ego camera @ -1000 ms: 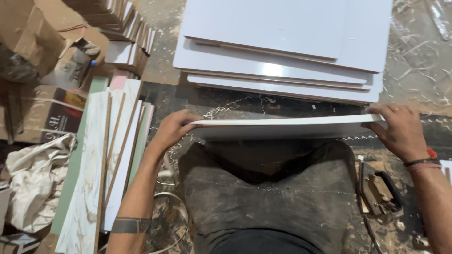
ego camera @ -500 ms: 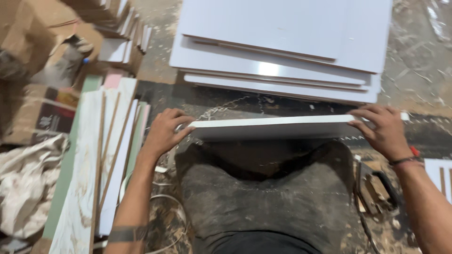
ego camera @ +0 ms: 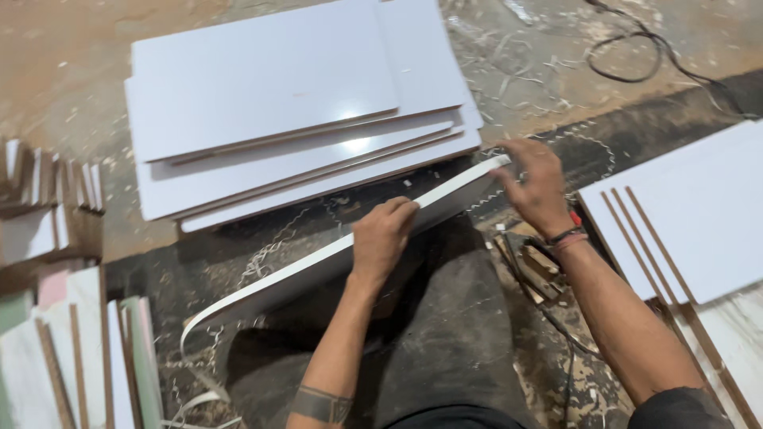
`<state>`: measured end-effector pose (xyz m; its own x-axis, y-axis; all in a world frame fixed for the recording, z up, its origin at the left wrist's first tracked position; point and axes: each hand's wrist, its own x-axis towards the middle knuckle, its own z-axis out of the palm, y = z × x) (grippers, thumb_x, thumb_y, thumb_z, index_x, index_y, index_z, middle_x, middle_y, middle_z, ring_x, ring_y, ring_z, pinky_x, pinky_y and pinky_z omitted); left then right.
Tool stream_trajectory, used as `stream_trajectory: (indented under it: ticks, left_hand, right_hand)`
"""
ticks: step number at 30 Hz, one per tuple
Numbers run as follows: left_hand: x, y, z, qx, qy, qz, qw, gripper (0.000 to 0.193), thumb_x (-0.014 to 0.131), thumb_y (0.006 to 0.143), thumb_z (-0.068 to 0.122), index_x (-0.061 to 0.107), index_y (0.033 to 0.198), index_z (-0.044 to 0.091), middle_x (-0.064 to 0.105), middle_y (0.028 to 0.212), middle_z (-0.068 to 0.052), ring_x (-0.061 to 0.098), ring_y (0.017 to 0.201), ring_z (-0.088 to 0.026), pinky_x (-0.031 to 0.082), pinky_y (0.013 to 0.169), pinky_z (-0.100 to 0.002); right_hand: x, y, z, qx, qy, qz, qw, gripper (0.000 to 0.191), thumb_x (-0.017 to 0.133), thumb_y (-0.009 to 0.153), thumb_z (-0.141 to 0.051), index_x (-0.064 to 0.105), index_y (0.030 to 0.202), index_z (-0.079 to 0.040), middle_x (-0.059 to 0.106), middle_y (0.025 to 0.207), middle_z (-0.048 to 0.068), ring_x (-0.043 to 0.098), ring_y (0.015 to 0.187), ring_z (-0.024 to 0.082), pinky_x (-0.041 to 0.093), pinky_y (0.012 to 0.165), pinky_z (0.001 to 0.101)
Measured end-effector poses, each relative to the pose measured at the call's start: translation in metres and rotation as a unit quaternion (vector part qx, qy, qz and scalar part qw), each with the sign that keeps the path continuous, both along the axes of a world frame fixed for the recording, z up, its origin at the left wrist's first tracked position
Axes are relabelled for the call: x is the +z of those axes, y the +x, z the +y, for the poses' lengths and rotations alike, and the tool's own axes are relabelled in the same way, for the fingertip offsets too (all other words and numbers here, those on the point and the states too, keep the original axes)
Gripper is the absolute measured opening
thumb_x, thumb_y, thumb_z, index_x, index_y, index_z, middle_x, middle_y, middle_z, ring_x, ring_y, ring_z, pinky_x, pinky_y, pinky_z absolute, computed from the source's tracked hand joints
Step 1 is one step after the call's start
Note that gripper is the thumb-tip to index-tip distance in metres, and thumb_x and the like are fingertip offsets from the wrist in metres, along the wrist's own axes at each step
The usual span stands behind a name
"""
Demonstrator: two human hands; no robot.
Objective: The person sits on the floor with a white panel across their lap, presses white edge banding tape along the panel edge with a heated hand iron, then trims the excess tape overhang with a hand cutter and stacks the finished panel on a pile of similar panels.
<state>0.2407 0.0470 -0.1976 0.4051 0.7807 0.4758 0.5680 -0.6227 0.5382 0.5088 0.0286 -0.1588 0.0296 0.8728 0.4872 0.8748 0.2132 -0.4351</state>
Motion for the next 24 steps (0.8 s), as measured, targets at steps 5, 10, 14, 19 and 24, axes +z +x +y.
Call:
stream_trajectory:
  ticks: [5, 10, 14, 19, 24]
  left_hand:
    - [-0.004, -0.010, -0.001, -0.004, 0.055, 0.037, 0.998, 0.014, 0.074, 0.093, 0.015, 0.073, 0.106, 0.011, 0.075, 0.105, -0.003, 0.072, 0.086, -0.023, 0.059, 0.070, -0.036]
    - [-0.007, -0.031, -0.002, -0.018, 0.120, 0.104, 0.987, 0.018, 0.076, 0.094, 0.017, 0.071, 0.110, 0.009, 0.073, 0.099, -0.004, 0.068, 0.082, -0.020, 0.059, 0.067, -0.033]
    - [0.001, -0.066, -0.002, -0.035, 0.111, 0.114, 0.987, 0.023, 0.076, 0.092, 0.017, 0.071, 0.113, 0.008, 0.072, 0.098, -0.004, 0.067, 0.081, -0.018, 0.059, 0.065, -0.032]
    - [0.008, -0.097, -0.007, 0.007, 0.056, 0.188, 0.981, 0.026, 0.074, 0.093, 0.023, 0.073, 0.115, 0.011, 0.066, 0.084, -0.005, 0.063, 0.072, -0.019, 0.054, 0.056, -0.032]
    - [0.003, -0.099, -0.018, 0.032, 0.060, 0.144, 0.987, 0.024, 0.072, 0.091, 0.026, 0.071, 0.107, 0.008, 0.064, 0.089, -0.006, 0.063, 0.082, -0.023, 0.055, 0.065, -0.036]
  right_hand:
    - [-0.054, 0.060, -0.047, -0.185, -0.337, 0.005, 0.923, 0.047, 0.056, 0.102, -0.045, 0.065, 0.126, -0.006, 0.070, 0.122, 0.020, 0.067, 0.112, 0.038, 0.052, 0.096, 0.0489]
    - [-0.104, 0.056, -0.085, -0.171, -0.460, 0.001, 0.871, 0.050, 0.054, 0.100, -0.052, 0.063, 0.129, -0.011, 0.068, 0.126, 0.020, 0.063, 0.117, 0.041, 0.050, 0.098, 0.0506]
    - [-0.113, 0.050, -0.093, -0.183, -0.441, 0.026, 0.879, 0.049, 0.055, 0.096, -0.049, 0.061, 0.133, -0.019, 0.069, 0.127, 0.017, 0.064, 0.117, 0.041, 0.051, 0.098, 0.0516]
    - [-0.110, 0.044, -0.094, -0.200, -0.450, 0.065, 0.868, 0.051, 0.054, 0.097, -0.051, 0.059, 0.135, -0.018, 0.068, 0.127, 0.017, 0.063, 0.117, 0.041, 0.049, 0.097, 0.0525]
    - [-0.089, 0.049, -0.086, -0.149, -0.284, 0.142, 0.936, 0.046, 0.055, 0.104, -0.050, 0.069, 0.127, -0.012, 0.070, 0.102, 0.017, 0.066, 0.091, 0.033, 0.052, 0.077, 0.0441]
